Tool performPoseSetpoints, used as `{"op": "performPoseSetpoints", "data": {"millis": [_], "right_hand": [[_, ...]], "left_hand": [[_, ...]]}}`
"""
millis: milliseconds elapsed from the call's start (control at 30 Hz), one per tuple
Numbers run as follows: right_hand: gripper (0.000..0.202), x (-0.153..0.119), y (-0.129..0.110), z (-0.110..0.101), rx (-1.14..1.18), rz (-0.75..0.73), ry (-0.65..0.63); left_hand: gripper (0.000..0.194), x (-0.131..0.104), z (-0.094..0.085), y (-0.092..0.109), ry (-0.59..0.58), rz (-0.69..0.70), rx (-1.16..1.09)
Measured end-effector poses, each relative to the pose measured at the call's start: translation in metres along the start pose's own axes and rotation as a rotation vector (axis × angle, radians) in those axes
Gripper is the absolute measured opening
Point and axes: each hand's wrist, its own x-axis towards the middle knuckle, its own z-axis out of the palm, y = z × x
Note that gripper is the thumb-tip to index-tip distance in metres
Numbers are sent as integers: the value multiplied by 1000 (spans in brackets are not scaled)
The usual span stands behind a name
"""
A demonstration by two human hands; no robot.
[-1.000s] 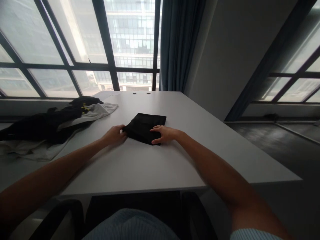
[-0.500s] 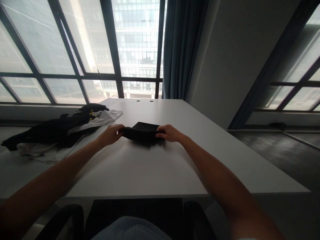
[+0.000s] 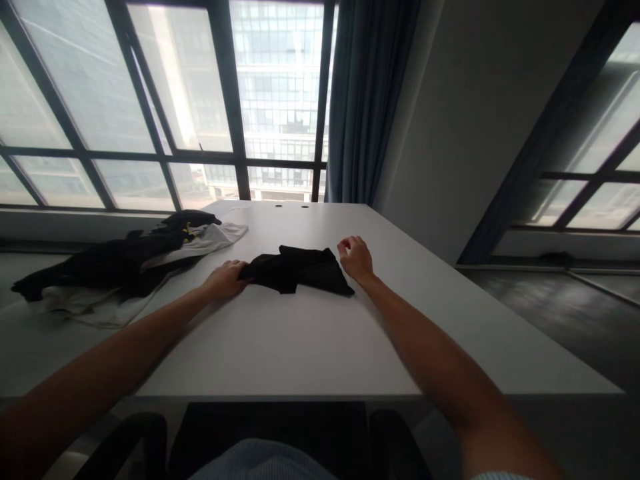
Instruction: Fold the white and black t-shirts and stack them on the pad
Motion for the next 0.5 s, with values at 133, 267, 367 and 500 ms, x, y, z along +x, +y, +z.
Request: {"op": "performPoseSetpoints", "data": {"millis": [133,267,367,500], "right_hand": [[28,-14,-13,-2,58,-253,-328],[17,-25,-20,11,-41,-391,-564],[14,-19,-17,8,48,-386,-546],[27,2,-3,-12,241,-259,-328]], "left_hand": [[27,4,-2,-3,0,51,-140],[38,-1,-20,-6,-144,123,-498],[49,-7,-41,-14,-244,111,-753],[58,-12,-70,-36,-182,-16,-1023]]}}
